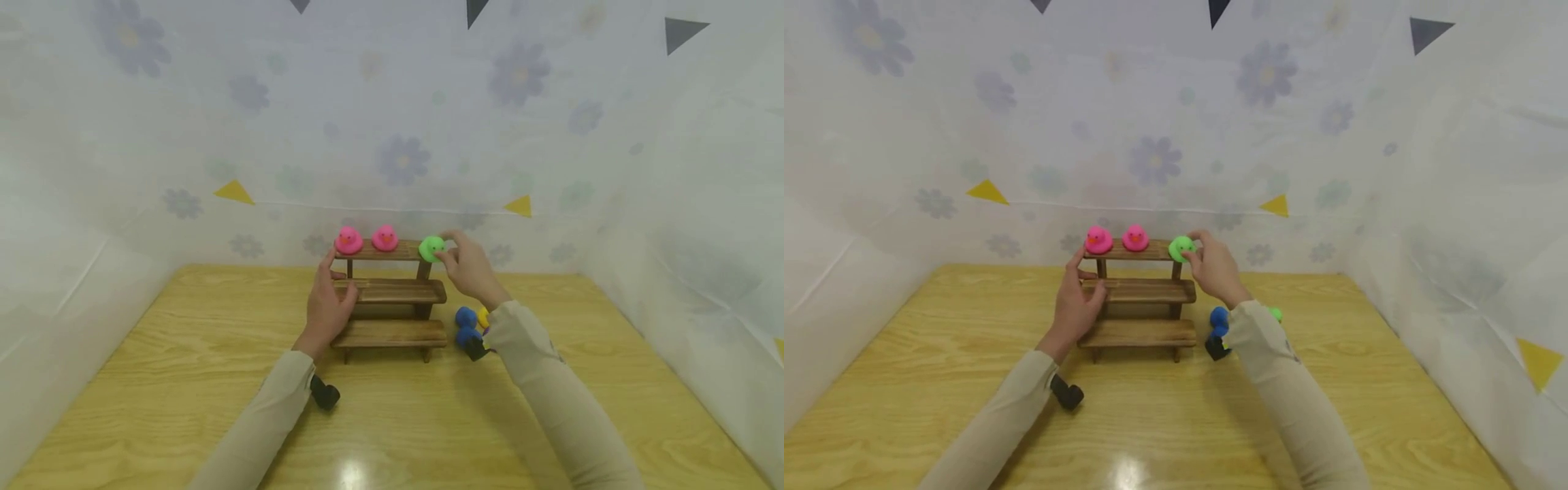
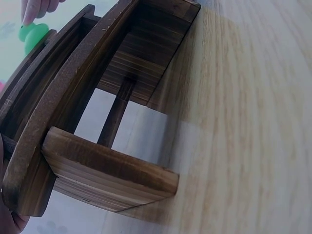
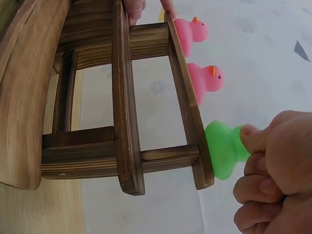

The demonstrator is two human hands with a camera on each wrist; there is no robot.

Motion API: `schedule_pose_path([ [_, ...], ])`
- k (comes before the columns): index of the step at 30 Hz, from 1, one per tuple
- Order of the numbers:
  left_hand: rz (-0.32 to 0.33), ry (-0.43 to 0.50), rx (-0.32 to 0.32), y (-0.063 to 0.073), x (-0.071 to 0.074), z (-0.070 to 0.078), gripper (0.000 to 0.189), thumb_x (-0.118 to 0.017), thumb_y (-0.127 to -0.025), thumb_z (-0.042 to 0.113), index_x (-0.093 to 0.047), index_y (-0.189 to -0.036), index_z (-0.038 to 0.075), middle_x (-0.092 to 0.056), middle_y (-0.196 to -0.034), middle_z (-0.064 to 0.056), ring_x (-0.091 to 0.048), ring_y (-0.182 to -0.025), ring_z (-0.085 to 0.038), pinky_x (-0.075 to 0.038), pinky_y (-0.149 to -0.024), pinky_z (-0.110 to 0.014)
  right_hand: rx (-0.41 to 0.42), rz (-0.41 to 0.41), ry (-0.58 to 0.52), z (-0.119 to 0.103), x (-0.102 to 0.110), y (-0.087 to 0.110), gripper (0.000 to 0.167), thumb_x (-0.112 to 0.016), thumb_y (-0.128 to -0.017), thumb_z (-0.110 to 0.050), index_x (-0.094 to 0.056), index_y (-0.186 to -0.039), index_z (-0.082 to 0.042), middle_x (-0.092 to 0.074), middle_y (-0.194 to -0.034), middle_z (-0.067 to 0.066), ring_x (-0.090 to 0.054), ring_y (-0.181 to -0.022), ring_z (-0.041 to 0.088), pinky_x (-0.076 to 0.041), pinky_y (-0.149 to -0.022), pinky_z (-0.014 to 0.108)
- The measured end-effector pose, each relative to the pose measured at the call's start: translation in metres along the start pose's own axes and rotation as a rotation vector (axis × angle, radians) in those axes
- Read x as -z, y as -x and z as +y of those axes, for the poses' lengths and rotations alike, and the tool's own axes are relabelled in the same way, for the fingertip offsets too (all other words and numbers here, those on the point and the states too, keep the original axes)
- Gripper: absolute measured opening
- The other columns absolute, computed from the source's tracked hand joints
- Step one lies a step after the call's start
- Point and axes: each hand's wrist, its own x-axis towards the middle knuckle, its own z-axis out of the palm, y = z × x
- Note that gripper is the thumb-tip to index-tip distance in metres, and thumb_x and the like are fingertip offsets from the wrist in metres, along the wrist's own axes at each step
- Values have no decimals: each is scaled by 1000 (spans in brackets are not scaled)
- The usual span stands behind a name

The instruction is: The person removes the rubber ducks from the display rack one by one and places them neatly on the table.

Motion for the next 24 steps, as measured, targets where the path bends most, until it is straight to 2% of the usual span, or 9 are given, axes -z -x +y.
schedule_pose_path([
  [7, 4, 3, -3, 1, 0, 1, 68, -59, -90, 12, -27, -150, 10, -50, -133, -17, -58, -102, -28, -49, -68, -43, 23, -9, -13, 1, 2, 6, 33, -53, -99, -12, -47, -128, 2, -39, -52, -1, -30, -43, 12, -26, -41, 23],
  [12, 18, -6, -30, 1, 0, -1, 67, -59, -90, 12, -28, -149, 9, -46, -139, -17, -58, -102, -29, -49, -69, -44, 22, -4, -8, 2, 2, 8, 32, -53, -99, -12, -48, -127, 1, -40, -53, -2, -31, -44, 11, -26, -42, 23],
  [24, -6, -5, -11, 0, 0, -2, 68, -58, -90, 12, -26, -150, 11, -43, -142, -14, -57, -104, -27, -49, -69, -42, 37, 17, 19, 3, 4, 18, 32, -53, -99, -13, -49, -127, 0, -39, -52, -2, -28, -41, 6, -24, -42, 23],
])
